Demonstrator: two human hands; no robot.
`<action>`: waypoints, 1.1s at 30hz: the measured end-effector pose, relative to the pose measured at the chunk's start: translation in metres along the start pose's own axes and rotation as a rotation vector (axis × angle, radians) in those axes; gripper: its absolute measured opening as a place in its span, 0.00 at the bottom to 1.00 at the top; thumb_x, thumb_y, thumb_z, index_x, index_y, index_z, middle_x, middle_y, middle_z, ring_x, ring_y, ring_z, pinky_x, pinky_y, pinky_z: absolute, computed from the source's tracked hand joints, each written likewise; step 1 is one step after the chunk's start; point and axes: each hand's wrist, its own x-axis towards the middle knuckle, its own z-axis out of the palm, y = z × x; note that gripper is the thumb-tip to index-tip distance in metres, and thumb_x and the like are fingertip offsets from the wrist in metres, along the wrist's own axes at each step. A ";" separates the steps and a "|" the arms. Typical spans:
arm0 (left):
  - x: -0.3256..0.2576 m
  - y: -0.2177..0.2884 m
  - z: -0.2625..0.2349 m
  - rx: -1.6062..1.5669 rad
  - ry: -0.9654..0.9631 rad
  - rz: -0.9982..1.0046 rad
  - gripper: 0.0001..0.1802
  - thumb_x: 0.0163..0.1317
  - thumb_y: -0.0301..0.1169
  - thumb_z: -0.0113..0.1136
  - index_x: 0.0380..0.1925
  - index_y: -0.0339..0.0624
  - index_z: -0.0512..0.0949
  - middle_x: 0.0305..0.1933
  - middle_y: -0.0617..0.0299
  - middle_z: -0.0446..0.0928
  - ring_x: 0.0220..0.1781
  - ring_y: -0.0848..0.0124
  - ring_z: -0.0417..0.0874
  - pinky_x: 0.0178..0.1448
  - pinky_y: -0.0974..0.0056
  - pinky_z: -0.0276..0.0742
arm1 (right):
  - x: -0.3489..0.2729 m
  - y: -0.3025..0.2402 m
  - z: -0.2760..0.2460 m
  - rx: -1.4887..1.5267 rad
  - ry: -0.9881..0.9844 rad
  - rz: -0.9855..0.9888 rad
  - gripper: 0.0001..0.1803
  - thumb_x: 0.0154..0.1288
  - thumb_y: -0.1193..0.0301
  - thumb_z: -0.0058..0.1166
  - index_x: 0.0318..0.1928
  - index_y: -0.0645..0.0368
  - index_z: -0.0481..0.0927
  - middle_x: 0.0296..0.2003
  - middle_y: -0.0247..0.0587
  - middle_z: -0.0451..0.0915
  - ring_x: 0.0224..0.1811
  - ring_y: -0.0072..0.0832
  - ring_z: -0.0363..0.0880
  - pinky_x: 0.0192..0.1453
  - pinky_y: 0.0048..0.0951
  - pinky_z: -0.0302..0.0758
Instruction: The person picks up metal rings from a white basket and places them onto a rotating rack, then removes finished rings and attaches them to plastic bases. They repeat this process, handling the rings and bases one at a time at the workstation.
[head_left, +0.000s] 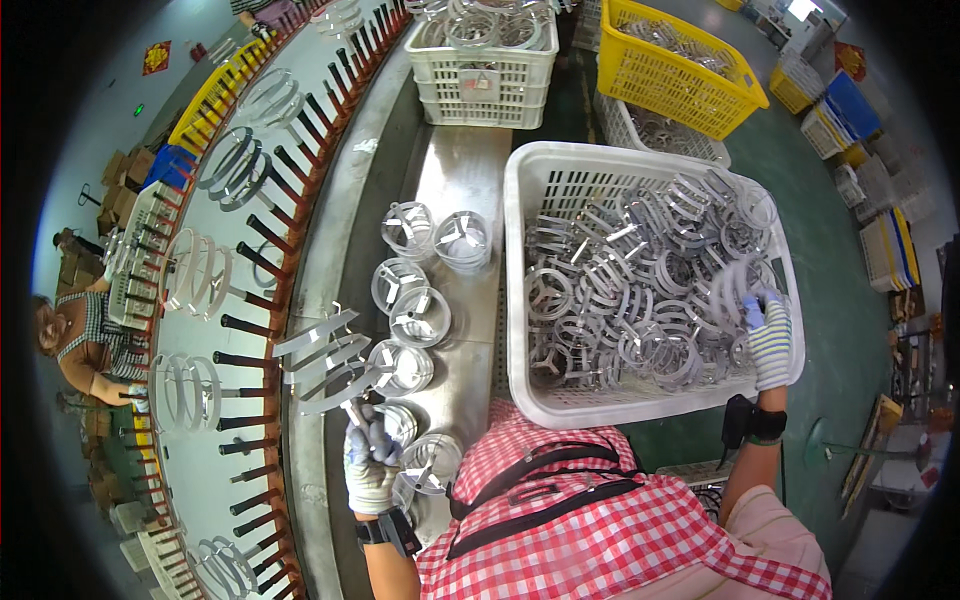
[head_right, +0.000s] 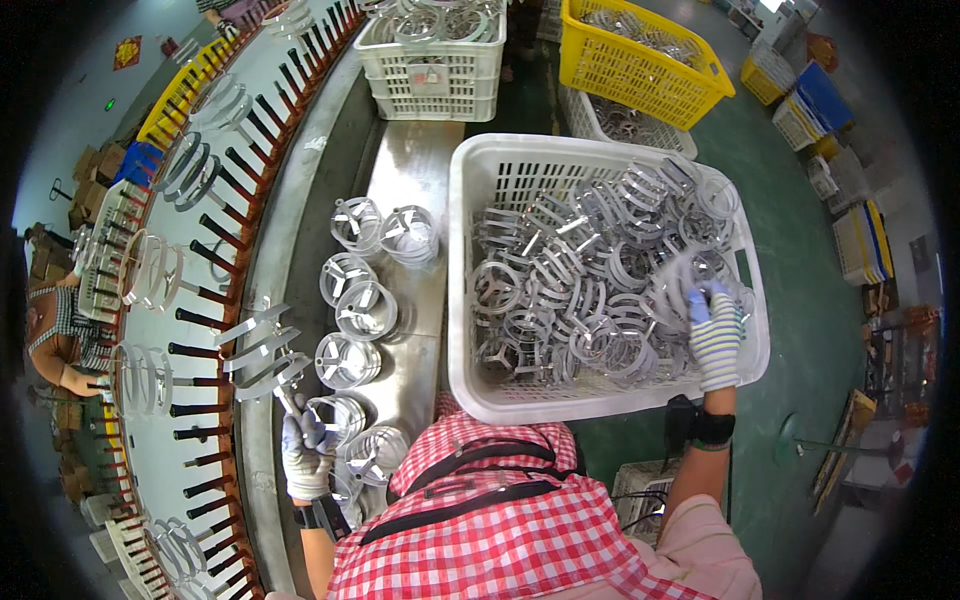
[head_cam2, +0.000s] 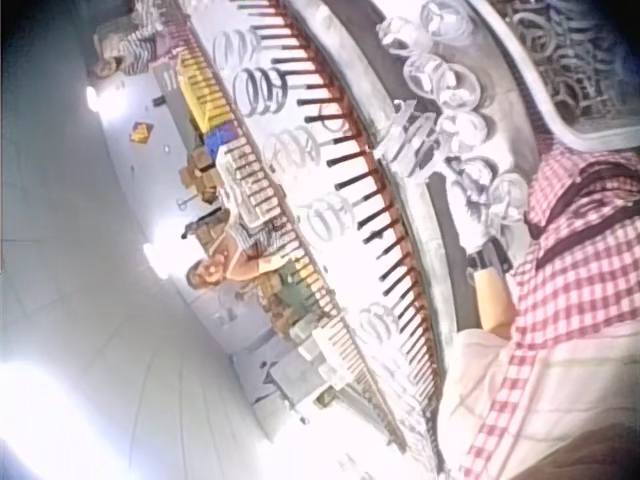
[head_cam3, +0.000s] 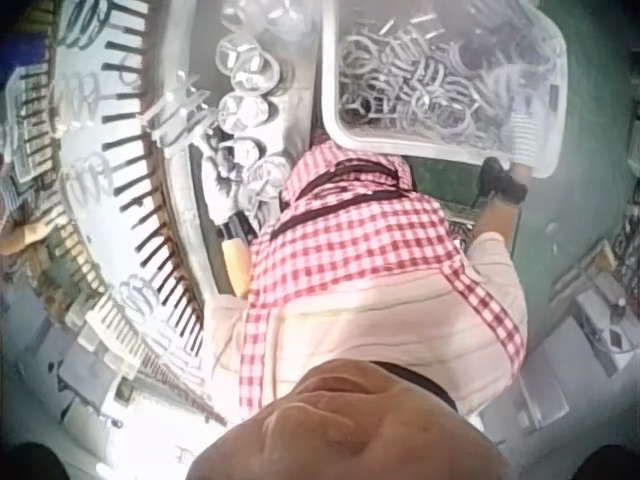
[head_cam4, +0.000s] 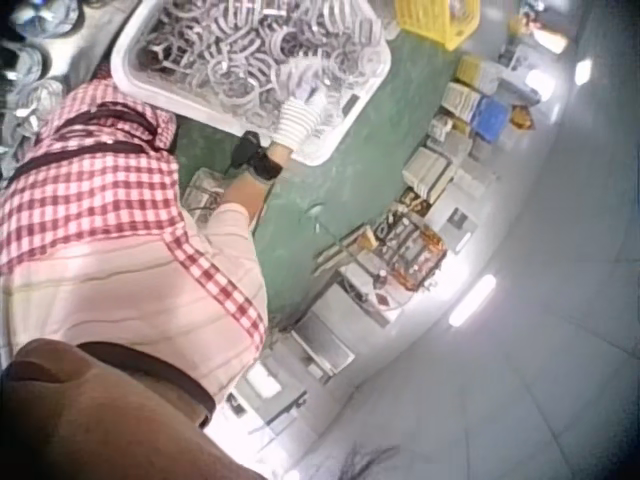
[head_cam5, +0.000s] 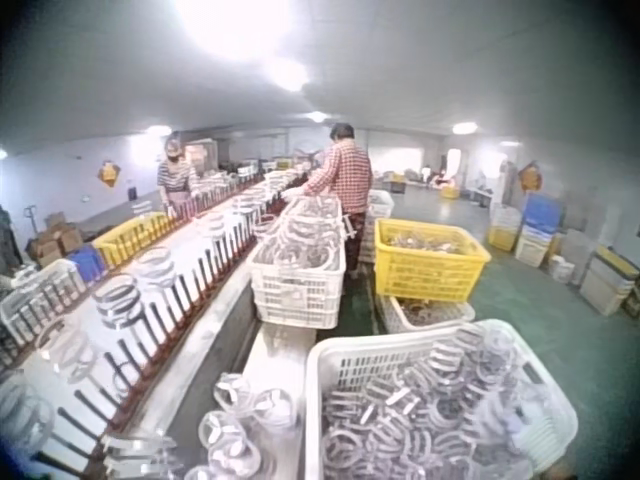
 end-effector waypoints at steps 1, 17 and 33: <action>0.004 0.002 0.010 0.095 -0.024 -0.006 0.20 0.58 0.42 0.56 0.47 0.44 0.68 0.26 0.70 0.67 0.20 0.80 0.63 0.24 0.74 0.63 | 0.000 -0.040 0.001 0.332 -0.048 0.003 0.14 0.60 0.64 0.51 0.37 0.63 0.76 0.31 0.48 0.77 0.34 0.35 0.75 0.41 0.32 0.70; 0.034 0.016 0.101 0.318 0.009 -0.136 0.15 0.58 0.41 0.56 0.39 0.45 0.71 0.43 0.54 0.75 0.39 0.71 0.78 0.49 0.54 0.78 | -0.035 -0.239 0.176 1.913 -1.482 1.002 0.10 0.62 0.67 0.50 0.38 0.60 0.74 0.30 0.37 0.77 0.35 0.30 0.76 0.50 0.36 0.72; 0.075 -0.012 0.069 0.579 0.062 -0.260 0.18 0.63 0.40 0.50 0.43 0.37 0.67 0.43 0.54 0.74 0.43 0.63 0.78 0.45 0.61 0.78 | 0.046 -0.096 0.176 1.350 -0.939 0.655 0.18 0.64 0.64 0.48 0.49 0.63 0.71 0.41 0.42 0.77 0.39 0.29 0.77 0.45 0.30 0.74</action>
